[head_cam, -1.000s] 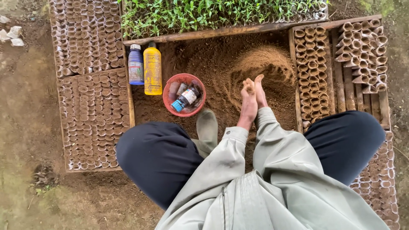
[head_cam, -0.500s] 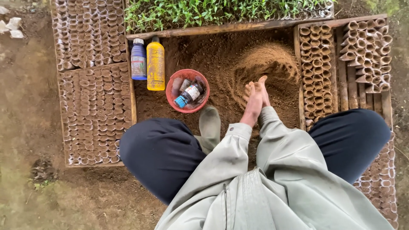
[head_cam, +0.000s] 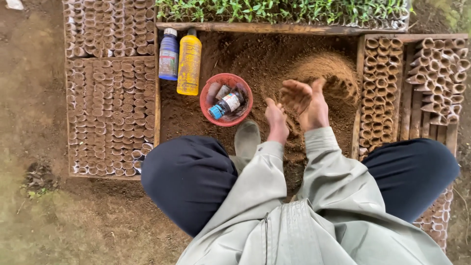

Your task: The person sits cross-legged on the ground and fills biodegradable seedling pots with soil from a pile. They take small packets from a red bowl, open them, and place seeds into the pots before adding more soil. The filled pots are then placed into a wooden tray.

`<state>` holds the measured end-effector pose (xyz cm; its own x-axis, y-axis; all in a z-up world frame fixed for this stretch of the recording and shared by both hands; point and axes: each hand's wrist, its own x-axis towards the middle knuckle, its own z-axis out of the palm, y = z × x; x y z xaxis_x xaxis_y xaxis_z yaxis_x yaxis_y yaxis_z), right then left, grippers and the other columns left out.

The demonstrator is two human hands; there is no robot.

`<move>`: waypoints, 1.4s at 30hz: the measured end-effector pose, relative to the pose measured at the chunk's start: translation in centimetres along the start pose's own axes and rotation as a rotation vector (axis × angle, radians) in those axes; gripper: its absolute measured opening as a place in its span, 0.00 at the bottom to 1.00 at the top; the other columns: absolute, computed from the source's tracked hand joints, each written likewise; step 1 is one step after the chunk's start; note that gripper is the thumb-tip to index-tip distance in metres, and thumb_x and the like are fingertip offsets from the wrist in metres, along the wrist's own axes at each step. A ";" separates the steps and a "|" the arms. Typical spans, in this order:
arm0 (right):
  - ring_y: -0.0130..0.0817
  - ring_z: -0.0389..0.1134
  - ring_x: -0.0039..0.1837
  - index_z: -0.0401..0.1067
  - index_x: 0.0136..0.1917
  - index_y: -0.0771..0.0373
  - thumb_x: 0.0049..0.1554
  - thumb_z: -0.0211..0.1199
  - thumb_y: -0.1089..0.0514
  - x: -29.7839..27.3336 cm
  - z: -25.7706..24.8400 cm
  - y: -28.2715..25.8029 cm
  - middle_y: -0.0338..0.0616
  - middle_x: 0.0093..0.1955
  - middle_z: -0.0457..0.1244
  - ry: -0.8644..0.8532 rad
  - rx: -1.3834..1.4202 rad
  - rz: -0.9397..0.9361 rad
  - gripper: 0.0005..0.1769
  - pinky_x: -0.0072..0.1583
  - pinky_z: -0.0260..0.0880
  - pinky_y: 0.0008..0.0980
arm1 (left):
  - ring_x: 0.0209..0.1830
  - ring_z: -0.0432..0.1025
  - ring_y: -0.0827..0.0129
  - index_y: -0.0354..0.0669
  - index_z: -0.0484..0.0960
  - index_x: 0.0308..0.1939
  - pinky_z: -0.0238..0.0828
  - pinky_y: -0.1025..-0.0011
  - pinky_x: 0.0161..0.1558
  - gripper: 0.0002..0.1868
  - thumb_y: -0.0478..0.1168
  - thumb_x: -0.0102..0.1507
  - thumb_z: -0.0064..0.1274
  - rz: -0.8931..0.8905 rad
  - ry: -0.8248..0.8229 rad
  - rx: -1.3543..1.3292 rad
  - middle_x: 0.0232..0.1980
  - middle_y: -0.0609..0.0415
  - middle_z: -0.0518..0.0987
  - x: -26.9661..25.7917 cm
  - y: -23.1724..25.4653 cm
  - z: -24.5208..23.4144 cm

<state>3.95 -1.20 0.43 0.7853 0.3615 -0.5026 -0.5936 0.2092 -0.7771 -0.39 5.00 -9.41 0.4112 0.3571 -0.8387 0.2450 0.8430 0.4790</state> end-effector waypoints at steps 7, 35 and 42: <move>0.43 0.72 0.59 0.83 0.46 0.50 0.53 0.72 0.55 8.7 -1.2 9.0 0.44 0.55 0.71 0.002 -0.882 -0.552 0.05 0.63 0.71 0.40 | 0.29 0.75 0.70 0.54 0.76 0.26 0.75 0.73 0.42 0.13 0.41 0.67 0.50 0.673 0.661 0.147 0.23 0.63 0.78 3.4 1.4 -3.2; 0.58 0.40 0.83 0.82 0.44 0.54 0.56 0.64 0.49 13.0 5.7 16.3 0.48 0.74 0.57 -0.076 -1.624 -0.510 0.11 0.63 0.69 0.53 | 0.83 0.28 0.40 0.56 0.71 0.67 0.19 0.30 0.73 0.36 0.34 0.56 0.68 0.392 0.650 1.116 0.78 0.51 0.52 5.4 9.1 -12.2; 0.60 0.39 0.84 0.77 0.41 0.66 0.55 0.61 0.58 13.6 5.2 17.6 0.49 0.75 0.56 -0.155 -1.473 -0.644 0.09 0.67 0.65 0.55 | 0.83 0.28 0.41 0.55 0.71 0.67 0.23 0.32 0.74 0.37 0.32 0.56 0.66 0.427 0.661 1.069 0.78 0.51 0.53 6.4 8.3 -12.4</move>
<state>3.27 12.10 -18.11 0.7461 0.6658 0.0047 0.5582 -0.6216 -0.5495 -6.58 19.26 -13.99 0.2007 0.8967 -0.3944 0.8948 -0.0039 0.4464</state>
